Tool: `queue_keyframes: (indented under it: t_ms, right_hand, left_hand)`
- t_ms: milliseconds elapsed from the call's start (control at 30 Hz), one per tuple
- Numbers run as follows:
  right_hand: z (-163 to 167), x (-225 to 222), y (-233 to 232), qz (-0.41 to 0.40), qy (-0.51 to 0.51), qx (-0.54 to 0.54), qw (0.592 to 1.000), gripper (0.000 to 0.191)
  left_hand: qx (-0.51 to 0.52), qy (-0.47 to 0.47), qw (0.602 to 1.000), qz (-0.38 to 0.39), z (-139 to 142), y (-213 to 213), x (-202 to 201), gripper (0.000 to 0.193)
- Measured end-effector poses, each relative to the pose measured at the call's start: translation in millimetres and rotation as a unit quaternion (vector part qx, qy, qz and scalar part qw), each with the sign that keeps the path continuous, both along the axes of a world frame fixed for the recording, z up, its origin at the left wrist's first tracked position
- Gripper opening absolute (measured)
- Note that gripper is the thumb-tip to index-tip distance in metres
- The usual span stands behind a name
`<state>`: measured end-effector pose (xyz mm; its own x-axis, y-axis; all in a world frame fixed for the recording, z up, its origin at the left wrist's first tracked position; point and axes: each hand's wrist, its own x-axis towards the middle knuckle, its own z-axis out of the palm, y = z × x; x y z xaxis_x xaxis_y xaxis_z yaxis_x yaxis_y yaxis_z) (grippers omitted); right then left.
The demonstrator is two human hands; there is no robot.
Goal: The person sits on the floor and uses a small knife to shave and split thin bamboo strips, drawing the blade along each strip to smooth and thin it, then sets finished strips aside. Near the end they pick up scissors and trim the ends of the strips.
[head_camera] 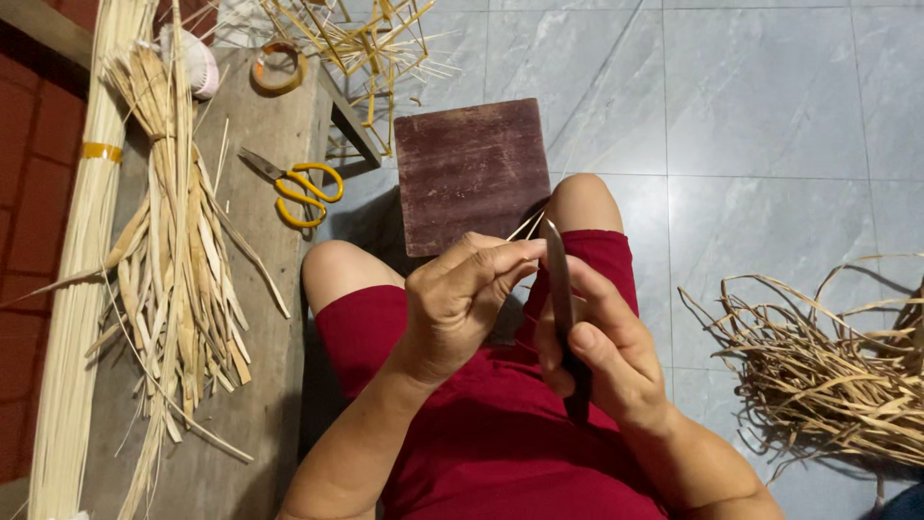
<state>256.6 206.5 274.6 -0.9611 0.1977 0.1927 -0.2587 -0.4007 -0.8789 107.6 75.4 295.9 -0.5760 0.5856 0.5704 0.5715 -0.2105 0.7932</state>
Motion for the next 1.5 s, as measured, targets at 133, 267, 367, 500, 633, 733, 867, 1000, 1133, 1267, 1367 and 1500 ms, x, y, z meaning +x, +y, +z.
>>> queue_keyframes:
  t_ms: [133,267,367,500,633,733,867,1000,1133,1267,1367,1500]
  right_hand:
    - [2,-4,1,-0.003,0.004,0.03,1.0,0.059]
    - [5,-6,0,0.007,0.003,0.033,0.999,0.055]
    - [6,-7,-1,0.004,0.005,0.035,0.999,0.052]
    - [5,-8,-2,0.001,0.002,0.032,0.999,0.051]
    - [4,-8,-3,-0.002,0.007,0.041,0.999,0.05]
    - [3,-7,-5,-0.01,0.014,0.048,0.999,0.05]
    - [2,-8,-6,-0.013,0.016,0.054,0.998,0.05]
    - [3,-9,-7,-0.023,0.017,0.067,0.997,0.05]
    - [5,-10,-9,-0.026,0.029,0.074,0.997,0.048]
    - [6,-13,-9,-0.024,0.029,0.062,0.997,0.047]
    - [6,-14,-9,-0.02,0.034,0.056,0.998,0.045]
    - [7,-14,-8,-0.02,0.02,0.043,0.999,0.045]
  left_hand:
    - [-0.017,0.022,1.0,0.012,2,-1,4,0.029]
    - [-0.001,0.047,0.999,0.025,0,2,6,0.032]
    - [-0.006,0.064,0.997,0.037,0,4,8,0.031]
    - [0.0,0.074,0.996,0.048,0,3,9,0.03]
    - [-0.002,0.087,0.994,0.064,-2,2,9,0.03]
    - [0.005,0.097,0.992,0.084,-4,4,11,0.029]
    - [0.012,0.103,0.991,0.083,-6,5,12,0.029]
    - [0.014,0.14,0.984,0.105,-8,6,12,0.031]
    - [0.016,0.161,0.98,0.12,-11,7,13,0.035]
    - [0.013,0.176,0.976,0.129,-15,8,12,0.039]
    - [0.015,0.177,0.976,0.123,-17,8,11,0.04]
    - [0.016,0.173,0.976,0.128,-18,8,11,0.041]
